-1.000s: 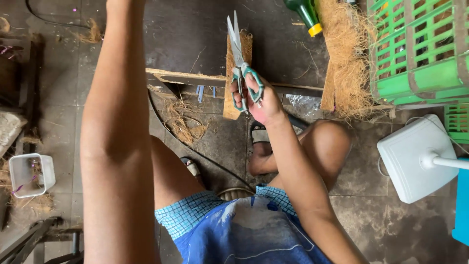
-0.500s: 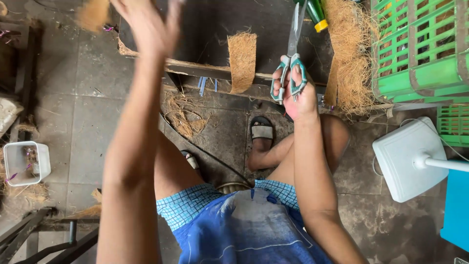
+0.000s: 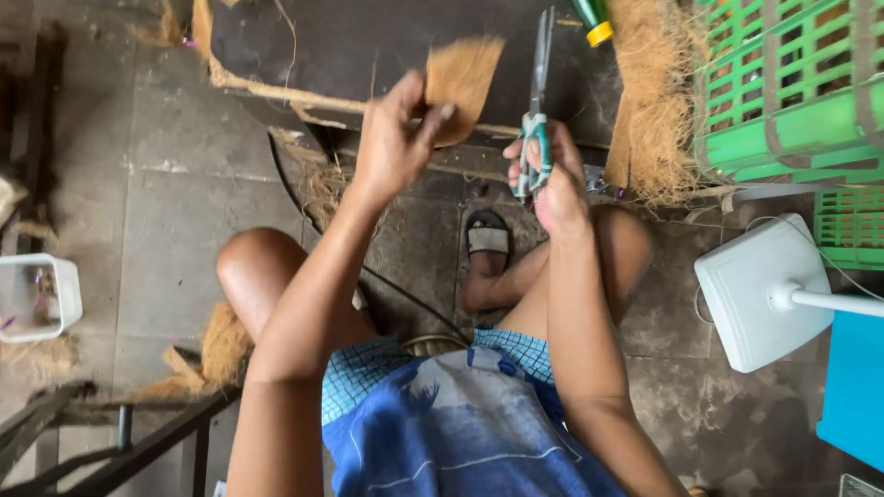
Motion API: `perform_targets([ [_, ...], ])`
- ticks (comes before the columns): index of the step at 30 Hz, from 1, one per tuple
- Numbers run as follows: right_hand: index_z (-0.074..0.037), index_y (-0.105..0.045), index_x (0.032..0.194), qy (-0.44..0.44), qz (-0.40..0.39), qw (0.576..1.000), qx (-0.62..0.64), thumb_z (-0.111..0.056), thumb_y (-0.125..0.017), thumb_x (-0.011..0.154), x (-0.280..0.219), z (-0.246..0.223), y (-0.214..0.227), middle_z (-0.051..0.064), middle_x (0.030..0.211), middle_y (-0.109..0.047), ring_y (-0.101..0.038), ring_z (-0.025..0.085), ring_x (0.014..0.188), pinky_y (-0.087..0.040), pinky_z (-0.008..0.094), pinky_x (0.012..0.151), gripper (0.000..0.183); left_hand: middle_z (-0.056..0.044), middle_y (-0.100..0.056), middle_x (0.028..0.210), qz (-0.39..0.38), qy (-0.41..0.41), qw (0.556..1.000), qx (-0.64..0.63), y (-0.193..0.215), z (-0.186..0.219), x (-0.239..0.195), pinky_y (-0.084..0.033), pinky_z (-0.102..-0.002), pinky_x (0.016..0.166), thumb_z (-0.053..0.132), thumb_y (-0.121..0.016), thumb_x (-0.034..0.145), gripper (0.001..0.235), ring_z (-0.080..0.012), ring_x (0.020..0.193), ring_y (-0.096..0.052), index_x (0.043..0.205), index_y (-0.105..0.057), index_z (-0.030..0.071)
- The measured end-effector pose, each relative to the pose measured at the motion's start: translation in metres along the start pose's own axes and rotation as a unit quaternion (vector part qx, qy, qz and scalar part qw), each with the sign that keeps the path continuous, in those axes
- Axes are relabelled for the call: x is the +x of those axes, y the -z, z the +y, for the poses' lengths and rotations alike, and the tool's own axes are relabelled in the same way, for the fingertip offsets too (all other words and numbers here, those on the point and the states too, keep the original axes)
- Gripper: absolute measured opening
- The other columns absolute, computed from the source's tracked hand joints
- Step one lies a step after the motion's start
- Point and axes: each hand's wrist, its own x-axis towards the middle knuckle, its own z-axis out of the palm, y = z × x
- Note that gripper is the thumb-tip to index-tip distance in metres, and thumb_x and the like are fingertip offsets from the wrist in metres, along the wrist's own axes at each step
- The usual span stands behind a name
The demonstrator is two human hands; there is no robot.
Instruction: The person sits on the floor and uses scissors to trim and cut a large piece of coconut fiber mat into smaller strips. They repeatedly trim the edges and cut the material into narrower sections, placing the cut pieces aside.
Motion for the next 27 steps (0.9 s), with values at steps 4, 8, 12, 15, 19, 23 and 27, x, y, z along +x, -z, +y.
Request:
perform_targets([
  [4, -0.006, -0.049, 0.129, 0.037, -0.002, 0.996, -0.078, -0.016, -0.064, 0.096, -0.003, 0.000, 0.010, 0.018, 0.095, -0.066, -0.063, 0.018, 0.068, -0.054, 0.028, 0.057, 0.038, 0.001, -0.037, 0.071, 0.064, -0.073, 0.995, 0.010, 0.030, 0.014, 0.035, -0.034, -0.032, 0.058, 0.016, -0.069, 0.100, 0.037, -0.0129, 0.066, -0.036, 0.081, -0.037, 0.013],
  [8, -0.004, -0.047, 0.131, 0.043, 0.001, 0.991, -0.129, -0.019, -0.062, 0.097, -0.017, 0.000, 0.015, 0.020, 0.096, -0.067, -0.066, 0.020, 0.070, -0.059, 0.029, 0.057, 0.039, 0.002, -0.048, 0.077, 0.148, -0.059, 0.987, -0.015, 0.028, -0.012, 0.053, -0.046, -0.032, 0.062, 0.016, -0.074, 0.095, 0.027, -0.0150, 0.071, -0.052, 0.088, -0.048, 0.015],
  [12, -0.005, -0.046, 0.130, 0.020, 0.013, 0.992, -0.126, -0.020, -0.064, 0.095, -0.040, 0.018, 0.021, 0.019, 0.095, -0.067, -0.065, 0.019, 0.069, -0.059, 0.028, 0.057, 0.042, 0.001, -0.060, 0.082, 0.244, -0.053, 0.968, -0.024, 0.045, -0.048, 0.067, -0.057, -0.033, 0.066, 0.015, -0.080, 0.090, 0.022, -0.0174, 0.076, -0.067, 0.096, -0.059, 0.016],
  [15, -0.006, -0.045, 0.129, -0.018, 0.017, 0.995, -0.092, -0.021, -0.063, 0.094, -0.054, 0.036, 0.022, 0.019, 0.095, -0.068, -0.066, 0.018, 0.069, -0.059, 0.028, 0.057, 0.042, 0.001, -0.066, 0.084, 0.289, -0.041, 0.956, -0.027, 0.024, -0.067, 0.030, -0.063, -0.033, 0.068, 0.015, -0.083, 0.087, 0.022, -0.0188, 0.079, -0.075, 0.099, -0.065, 0.017],
  [19, -0.006, -0.045, 0.128, -0.043, 0.010, 0.995, -0.092, -0.022, -0.064, 0.094, -0.068, 0.059, 0.024, 0.021, 0.095, -0.068, -0.066, 0.020, 0.070, -0.060, 0.028, 0.059, 0.043, -0.017, -0.057, 0.104, 0.220, 0.185, 0.932, -0.223, -0.020, -0.049, -0.084, -0.047, -0.045, 0.087, 0.023, -0.074, 0.090, 0.037, -0.0306, 0.098, -0.056, 0.113, -0.052, 0.004],
  [23, -0.002, -0.045, 0.130, -0.023, -0.014, 0.990, -0.135, -0.026, -0.066, 0.093, -0.073, 0.068, 0.020, 0.022, 0.096, -0.067, -0.065, 0.019, 0.072, -0.060, 0.029, 0.060, 0.049, -0.022, -0.059, 0.113, 0.098, 0.247, 0.917, -0.298, -0.054, -0.064, -0.114, -0.050, -0.049, 0.098, 0.012, -0.078, 0.085, 0.060, -0.0347, 0.112, -0.058, 0.134, -0.050, -0.005],
  [27, -0.001, -0.045, 0.131, -0.038, -0.015, 0.991, -0.130, -0.026, -0.066, 0.093, -0.093, 0.078, 0.013, 0.022, 0.095, -0.066, -0.065, 0.020, 0.072, -0.060, 0.031, 0.061, 0.050, -0.016, -0.066, 0.098, 0.056, 0.233, 0.919, -0.314, -0.066, -0.087, -0.117, -0.057, -0.039, 0.082, 0.005, -0.081, 0.080, 0.047, -0.0246, 0.096, -0.064, 0.121, -0.060, -0.002],
])
